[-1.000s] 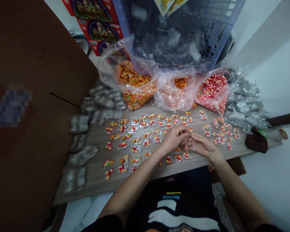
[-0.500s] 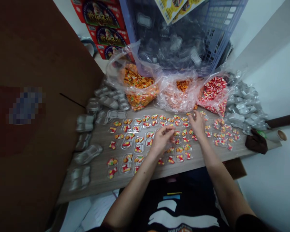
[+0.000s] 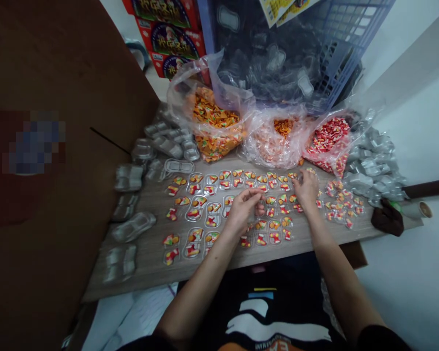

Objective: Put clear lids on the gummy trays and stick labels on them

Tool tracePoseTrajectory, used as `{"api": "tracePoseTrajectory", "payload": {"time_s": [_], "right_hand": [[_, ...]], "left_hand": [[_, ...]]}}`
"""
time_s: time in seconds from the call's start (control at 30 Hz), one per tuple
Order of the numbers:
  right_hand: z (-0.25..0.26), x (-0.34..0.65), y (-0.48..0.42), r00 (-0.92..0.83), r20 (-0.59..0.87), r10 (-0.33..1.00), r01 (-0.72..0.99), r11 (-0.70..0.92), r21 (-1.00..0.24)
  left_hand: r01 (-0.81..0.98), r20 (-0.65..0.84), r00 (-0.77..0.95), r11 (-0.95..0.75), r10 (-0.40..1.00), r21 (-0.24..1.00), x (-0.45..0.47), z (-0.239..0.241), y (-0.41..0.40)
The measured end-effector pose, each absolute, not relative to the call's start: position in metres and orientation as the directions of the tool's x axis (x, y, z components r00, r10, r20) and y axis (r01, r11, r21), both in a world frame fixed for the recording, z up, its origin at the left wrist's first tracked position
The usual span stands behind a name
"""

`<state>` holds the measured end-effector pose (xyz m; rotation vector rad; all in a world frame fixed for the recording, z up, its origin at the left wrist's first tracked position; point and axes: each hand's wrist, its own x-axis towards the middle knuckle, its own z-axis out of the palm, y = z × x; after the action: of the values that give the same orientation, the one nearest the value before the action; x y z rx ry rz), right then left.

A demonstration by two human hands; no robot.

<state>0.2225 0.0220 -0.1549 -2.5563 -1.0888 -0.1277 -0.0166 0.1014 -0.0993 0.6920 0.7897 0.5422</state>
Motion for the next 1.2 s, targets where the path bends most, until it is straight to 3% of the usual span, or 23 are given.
{"api": "tracePoseTrajectory", "payload": {"time_s": [0.33,0.67,0.97,1.2], "right_hand": [[-0.144,0.223,0.016,0.702,0.252,0.666,0.712,-0.648,-0.269],[-0.151,0.205,0.012,0.641,0.220,0.736,0.765,-0.637,-0.099],[-0.159,0.204,-0.026,0.391,0.108,0.914,0.911,-0.368,-0.186],[-0.160,0.200,-0.031,0.353,0.009,0.936,0.928,-0.349,-0.128]], "left_hand": [[-0.168,-0.441,0.598,0.643,0.669,0.748,-0.012,-0.098,0.101],[-0.167,-0.441,0.592,0.638,0.675,0.752,-0.015,-0.094,0.103],[-0.186,-0.432,0.590,0.636,0.682,0.749,-0.016,-0.087,0.105],[-0.186,-0.454,0.588,0.658,0.669,0.729,-0.018,-0.091,0.105]]}}
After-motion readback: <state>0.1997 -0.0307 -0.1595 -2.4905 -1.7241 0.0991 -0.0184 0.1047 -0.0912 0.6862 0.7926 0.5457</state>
